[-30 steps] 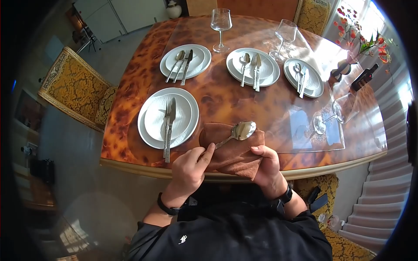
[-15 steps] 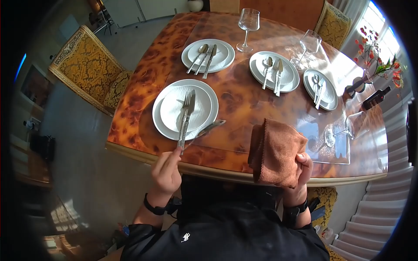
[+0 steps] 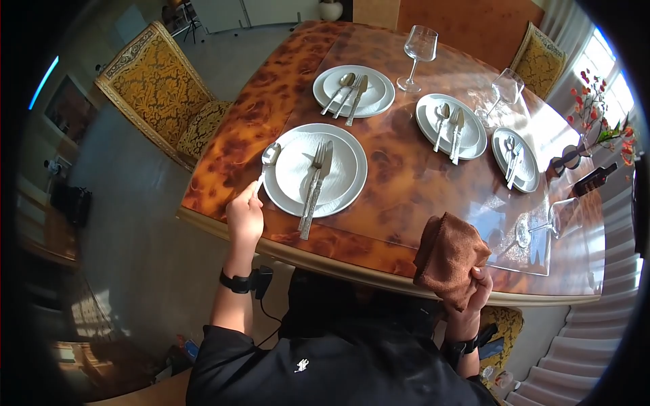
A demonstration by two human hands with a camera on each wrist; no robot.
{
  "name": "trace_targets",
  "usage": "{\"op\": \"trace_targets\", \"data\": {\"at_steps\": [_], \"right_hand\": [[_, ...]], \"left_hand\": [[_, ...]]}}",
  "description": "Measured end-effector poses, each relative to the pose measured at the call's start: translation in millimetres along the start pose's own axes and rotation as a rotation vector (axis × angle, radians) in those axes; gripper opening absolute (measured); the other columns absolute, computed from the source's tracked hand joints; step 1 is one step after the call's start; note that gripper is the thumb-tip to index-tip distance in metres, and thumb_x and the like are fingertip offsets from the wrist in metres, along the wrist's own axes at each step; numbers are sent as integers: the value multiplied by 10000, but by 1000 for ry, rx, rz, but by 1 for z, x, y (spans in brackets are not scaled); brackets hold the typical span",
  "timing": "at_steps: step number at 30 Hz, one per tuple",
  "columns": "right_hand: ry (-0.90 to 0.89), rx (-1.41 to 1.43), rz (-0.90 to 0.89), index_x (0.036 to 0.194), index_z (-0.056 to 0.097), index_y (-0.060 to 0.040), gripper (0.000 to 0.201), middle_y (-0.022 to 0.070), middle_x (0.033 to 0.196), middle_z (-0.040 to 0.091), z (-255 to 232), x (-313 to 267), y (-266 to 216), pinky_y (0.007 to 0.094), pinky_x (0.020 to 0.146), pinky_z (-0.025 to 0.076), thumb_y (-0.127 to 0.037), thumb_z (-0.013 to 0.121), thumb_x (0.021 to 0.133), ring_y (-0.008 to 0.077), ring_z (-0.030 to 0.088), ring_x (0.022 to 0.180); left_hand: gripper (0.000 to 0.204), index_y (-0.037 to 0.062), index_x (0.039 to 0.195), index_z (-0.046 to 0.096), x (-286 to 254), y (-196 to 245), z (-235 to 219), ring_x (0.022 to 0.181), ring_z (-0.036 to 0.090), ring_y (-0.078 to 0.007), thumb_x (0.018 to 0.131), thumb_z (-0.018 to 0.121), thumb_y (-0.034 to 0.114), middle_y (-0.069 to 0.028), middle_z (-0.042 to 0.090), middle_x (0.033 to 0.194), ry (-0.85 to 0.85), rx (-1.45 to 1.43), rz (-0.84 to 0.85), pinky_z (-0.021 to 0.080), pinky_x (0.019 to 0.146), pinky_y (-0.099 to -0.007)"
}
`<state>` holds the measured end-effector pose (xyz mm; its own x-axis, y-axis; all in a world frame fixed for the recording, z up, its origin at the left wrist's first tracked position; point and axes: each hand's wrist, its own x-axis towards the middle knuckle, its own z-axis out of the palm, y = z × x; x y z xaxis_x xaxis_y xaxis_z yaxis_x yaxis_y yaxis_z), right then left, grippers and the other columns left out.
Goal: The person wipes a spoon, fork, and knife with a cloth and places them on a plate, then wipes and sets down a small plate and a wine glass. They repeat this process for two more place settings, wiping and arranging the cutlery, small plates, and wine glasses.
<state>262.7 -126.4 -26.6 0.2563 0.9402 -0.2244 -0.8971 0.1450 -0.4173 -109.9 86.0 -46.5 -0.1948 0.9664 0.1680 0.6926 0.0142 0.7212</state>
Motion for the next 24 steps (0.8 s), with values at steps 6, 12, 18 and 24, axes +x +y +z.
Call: {"op": "trace_targets", "data": {"at_steps": [6, 12, 18, 24], "right_hand": [[22, 1, -1, 1317, 459, 15, 527, 209, 1288, 564, -7, 0, -1, 540, 1046, 428, -103, 533, 809, 375, 557, 1183], [19, -5, 14, 1318, 455, 13, 532, 207, 1294, 560, -10, 2, 2, 541, 1044, 429, -106, 533, 805, 375, 556, 1184], [55, 6, 36, 1330, 444, 10, 561, 208, 1290, 558, -9, 4, 3, 529, 1040, 437, -90, 530, 785, 376, 555, 1181], [76, 25, 59, 1362, 418, 14, 610, 208, 1293, 551, -9, 4, 2, 513, 1027, 448, -78, 526, 768, 378, 554, 1173]], "left_hand": [[299, -3, 1193, 635, 3, -12, 8, 769, 648, -255, 930, 517, 78, -166, 660, 853, -79, -43, 57, 507, 752, -339], [221, -28, 1082, 660, -3, -5, 9, 813, 642, -293, 906, 586, 83, -154, 645, 886, 181, 163, 406, 511, 737, -361], [83, -8, 893, 660, -38, 41, 14, 686, 642, -312, 824, 669, 38, -128, 645, 802, 36, -55, 346, 508, 622, -374], [132, 18, 921, 639, -39, 56, 30, 728, 659, -334, 818, 671, 94, -151, 665, 765, -157, 56, 211, 508, 642, -411]]}}
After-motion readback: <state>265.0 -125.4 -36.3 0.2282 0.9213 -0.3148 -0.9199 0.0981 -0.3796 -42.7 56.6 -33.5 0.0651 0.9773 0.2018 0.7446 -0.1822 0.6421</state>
